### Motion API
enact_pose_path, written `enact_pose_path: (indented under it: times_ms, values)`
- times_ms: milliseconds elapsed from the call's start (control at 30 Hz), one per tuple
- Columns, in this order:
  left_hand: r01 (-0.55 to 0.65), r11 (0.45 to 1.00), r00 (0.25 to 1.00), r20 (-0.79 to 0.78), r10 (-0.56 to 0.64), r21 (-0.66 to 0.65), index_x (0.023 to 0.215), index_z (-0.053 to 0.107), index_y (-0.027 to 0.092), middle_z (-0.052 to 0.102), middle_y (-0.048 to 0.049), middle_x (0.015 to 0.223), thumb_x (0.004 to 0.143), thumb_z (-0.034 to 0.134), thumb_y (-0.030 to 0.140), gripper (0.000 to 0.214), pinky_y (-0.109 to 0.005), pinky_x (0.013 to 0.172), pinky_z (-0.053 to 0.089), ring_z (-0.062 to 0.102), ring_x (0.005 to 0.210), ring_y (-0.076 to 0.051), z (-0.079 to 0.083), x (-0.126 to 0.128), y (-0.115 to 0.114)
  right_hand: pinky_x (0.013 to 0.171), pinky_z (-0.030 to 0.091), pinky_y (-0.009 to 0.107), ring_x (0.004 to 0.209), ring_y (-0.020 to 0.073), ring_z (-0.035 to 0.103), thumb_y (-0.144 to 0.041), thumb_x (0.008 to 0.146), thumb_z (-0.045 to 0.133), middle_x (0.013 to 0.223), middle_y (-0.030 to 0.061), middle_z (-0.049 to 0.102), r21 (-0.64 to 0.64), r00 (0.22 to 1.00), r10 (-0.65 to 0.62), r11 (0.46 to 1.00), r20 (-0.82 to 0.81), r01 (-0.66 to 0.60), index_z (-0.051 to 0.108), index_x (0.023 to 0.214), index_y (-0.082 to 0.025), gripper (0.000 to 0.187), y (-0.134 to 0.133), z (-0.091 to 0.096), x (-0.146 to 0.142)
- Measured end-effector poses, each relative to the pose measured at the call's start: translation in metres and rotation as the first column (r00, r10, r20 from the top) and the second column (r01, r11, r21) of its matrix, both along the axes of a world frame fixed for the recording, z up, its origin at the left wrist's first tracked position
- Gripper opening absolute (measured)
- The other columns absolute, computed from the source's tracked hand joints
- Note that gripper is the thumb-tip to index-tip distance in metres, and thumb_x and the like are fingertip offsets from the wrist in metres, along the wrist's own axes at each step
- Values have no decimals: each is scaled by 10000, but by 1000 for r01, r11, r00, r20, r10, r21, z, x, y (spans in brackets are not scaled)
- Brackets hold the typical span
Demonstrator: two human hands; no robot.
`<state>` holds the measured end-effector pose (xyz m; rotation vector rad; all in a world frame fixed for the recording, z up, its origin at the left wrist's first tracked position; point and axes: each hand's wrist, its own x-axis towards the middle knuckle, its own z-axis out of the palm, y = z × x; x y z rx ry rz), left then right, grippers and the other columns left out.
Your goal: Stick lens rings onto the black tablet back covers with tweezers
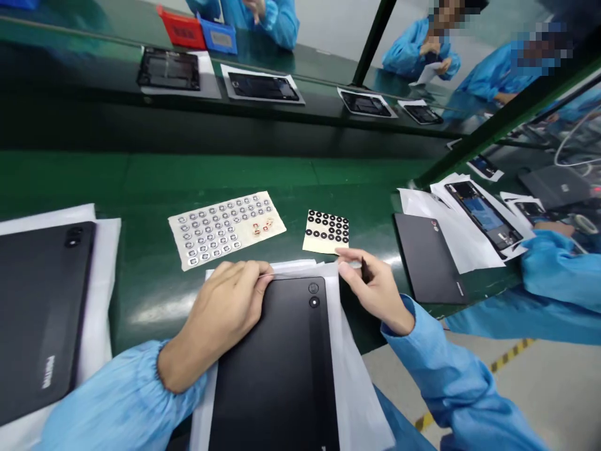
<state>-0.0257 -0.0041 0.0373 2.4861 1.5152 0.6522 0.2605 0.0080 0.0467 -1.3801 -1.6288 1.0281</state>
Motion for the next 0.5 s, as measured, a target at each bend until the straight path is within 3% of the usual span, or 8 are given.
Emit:
enact_pose_path:
  times_ms: [33,67,133,233,400,500]
  values:
    - [-2,1000,1000,10,2,-4,998,545,218,725,-23,902,1070,439,276,140,-364,763,453,650,754,-211,2,0,0,386,299,212,398,51,354,-476,982,623,643,-33,573,-185,994,40,981,-97,-58,707,1099,-163,345,-1,2,-3]
    - [-4,1000,1000,10,4,-12,1007,542,224,730,-15,890,1073,430,284,143,-356,745,454,654,734,-208,3,0,-1,356,247,204,359,53,327,-525,966,631,537,-68,490,-339,978,87,929,-188,-148,703,1021,-158,379,-2,5,-7]
    - [-19,999,1000,-4,19,-43,1032,539,235,734,-1,861,1078,413,309,153,-340,686,448,670,703,-207,4,1,-1,321,192,193,318,55,304,-582,912,682,453,-103,385,-501,947,114,826,-301,-259,675,904,-162,420,-4,7,-18]
    - [-52,993,999,-22,49,-109,1056,538,250,744,14,848,1078,401,335,163,-323,609,426,704,694,-208,1,3,-1,304,220,188,331,52,327,-581,845,761,488,-94,425,-531,954,69,818,-292,-222,680,900,-157,436,-7,4,-32]
    - [-54,987,999,-14,52,-153,1060,542,252,761,9,893,1076,387,349,183,-316,615,437,731,735,-218,-4,3,3,419,367,176,510,69,475,-524,873,752,644,-23,571,-371,967,74,914,-243,-164,685,841,-145,386,-8,-7,-38]
    - [-57,985,998,-13,56,-160,1066,535,254,759,5,895,1079,373,367,198,-318,628,445,734,746,-222,-6,4,3,357,292,173,414,52,397,-555,858,756,557,-67,491,-463,959,114,857,-259,-227,646,842,-156,414,-7,-7,-32]
